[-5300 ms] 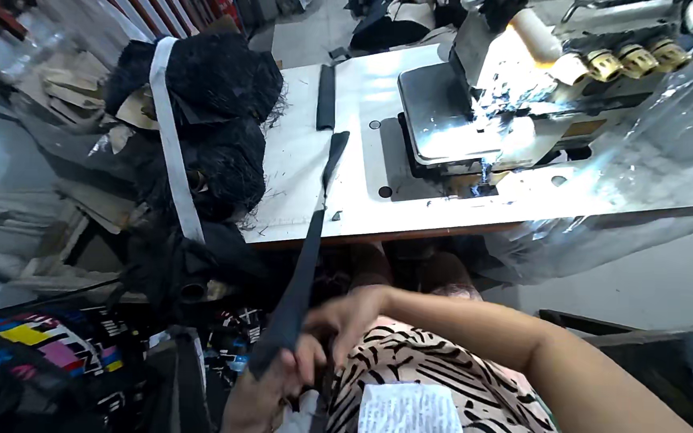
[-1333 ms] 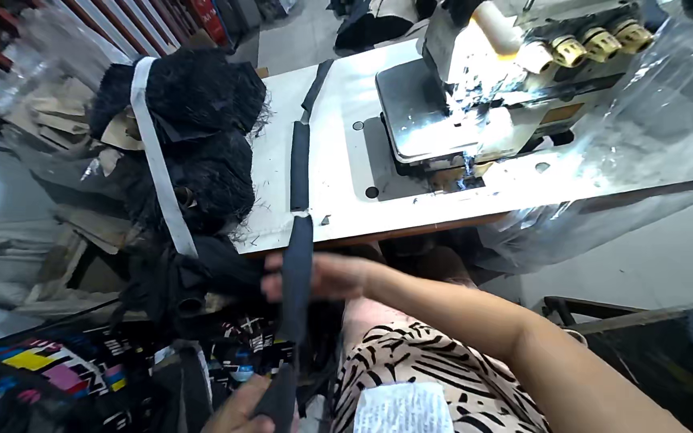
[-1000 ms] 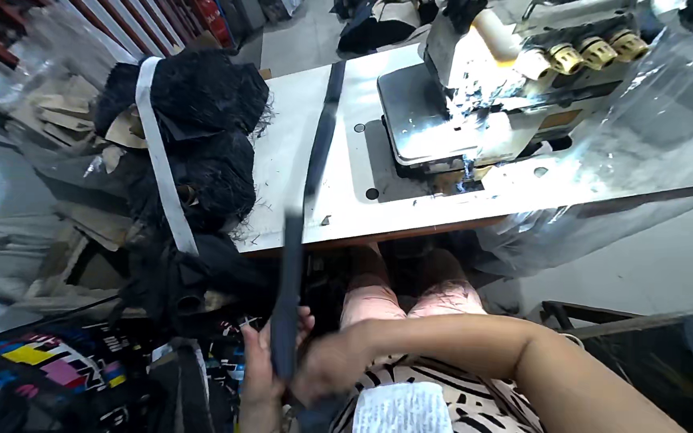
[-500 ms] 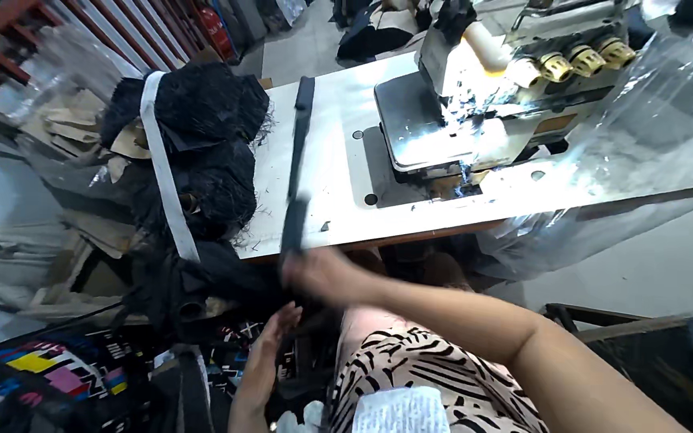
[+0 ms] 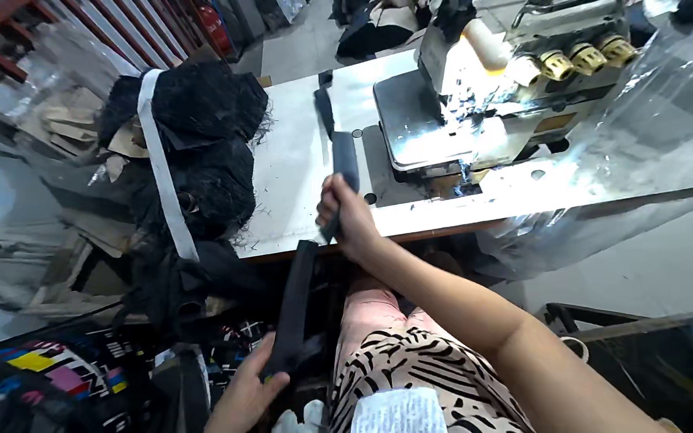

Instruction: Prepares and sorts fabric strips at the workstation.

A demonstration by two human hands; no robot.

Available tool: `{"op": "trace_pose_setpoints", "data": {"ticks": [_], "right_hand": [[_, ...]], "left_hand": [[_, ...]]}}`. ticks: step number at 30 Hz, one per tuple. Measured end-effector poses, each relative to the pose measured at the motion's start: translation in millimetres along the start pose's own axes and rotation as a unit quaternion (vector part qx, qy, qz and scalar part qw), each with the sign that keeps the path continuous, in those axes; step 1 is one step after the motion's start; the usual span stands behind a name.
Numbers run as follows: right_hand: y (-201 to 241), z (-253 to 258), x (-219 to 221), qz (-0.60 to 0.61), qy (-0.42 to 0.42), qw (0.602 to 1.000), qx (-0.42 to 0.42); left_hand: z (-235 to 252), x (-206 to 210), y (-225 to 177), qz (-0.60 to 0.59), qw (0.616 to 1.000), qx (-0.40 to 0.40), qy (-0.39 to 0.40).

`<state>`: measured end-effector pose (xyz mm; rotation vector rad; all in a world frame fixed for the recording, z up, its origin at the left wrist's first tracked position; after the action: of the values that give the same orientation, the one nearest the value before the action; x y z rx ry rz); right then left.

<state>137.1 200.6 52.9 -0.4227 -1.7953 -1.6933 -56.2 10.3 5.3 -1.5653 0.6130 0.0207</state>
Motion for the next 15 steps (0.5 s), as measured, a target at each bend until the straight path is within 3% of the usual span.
{"op": "trace_pose_setpoints", "data": {"ticks": [1, 2, 4, 6, 7, 9, 11, 12, 14, 15], "right_hand": [[-8.4, -27.0, 17.4, -0.132, 0.073, 0.989, -0.011], [-22.3, -61.1, 40.4, -0.249, 0.184, 0.951, -0.014], [-69.0, -144.2, 78.3, -0.408, 0.44, 0.8, 0.016], [-117.7, -201.6, 78.5, -0.453, 0.628, 0.633, 0.02], [-130.6, -206.1, 71.1, -0.424, 0.658, 0.622, 0.037], [-130.9, -172.1, 54.0, -0.289, 0.601, 0.737, 0.111], [-97.5, -108.4, 42.1, -0.14, 0.45, 0.863, 0.18], [-78.9, -77.4, 37.3, -0.063, 0.37, 0.908, 0.187], [-43.3, -25.4, 27.5, 0.057, 0.243, 0.955, 0.159], [-25.6, -5.7, 22.5, 0.092, 0.188, 0.969, 0.135]], "left_hand": [[9.5, -3.3, 6.2, -0.058, 0.997, 0.003, -0.051], [20.7, -3.7, 9.7, -0.139, 0.986, 0.01, -0.087], [41.6, 5.7, 2.3, -0.277, 0.955, 0.024, -0.107], [51.5, 13.6, -15.6, -0.307, 0.945, 0.052, -0.096], [49.6, 13.8, -25.5, -0.29, 0.949, 0.065, -0.108], [31.6, 13.6, -47.1, -0.255, 0.96, 0.101, -0.057], [5.5, 17.3, -62.5, -0.232, 0.964, 0.118, 0.06], [-6.1, 21.6, -64.0, -0.208, 0.959, 0.127, 0.145], [-18.9, 28.0, -56.7, -0.121, 0.952, 0.138, 0.244], [-17.8, 28.3, -49.8, -0.067, 0.96, 0.131, 0.239]]}}
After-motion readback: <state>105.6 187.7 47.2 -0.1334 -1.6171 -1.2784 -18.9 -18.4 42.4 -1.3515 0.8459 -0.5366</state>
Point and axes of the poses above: each hand's wrist, its own z-axis towards the middle knuckle, its own x-axis out of the palm, y = z × x, the point moved 9 cm from there along z, towards the middle knuckle, and after that the axes turned 4 degrees about y, right-handed, at the moved point
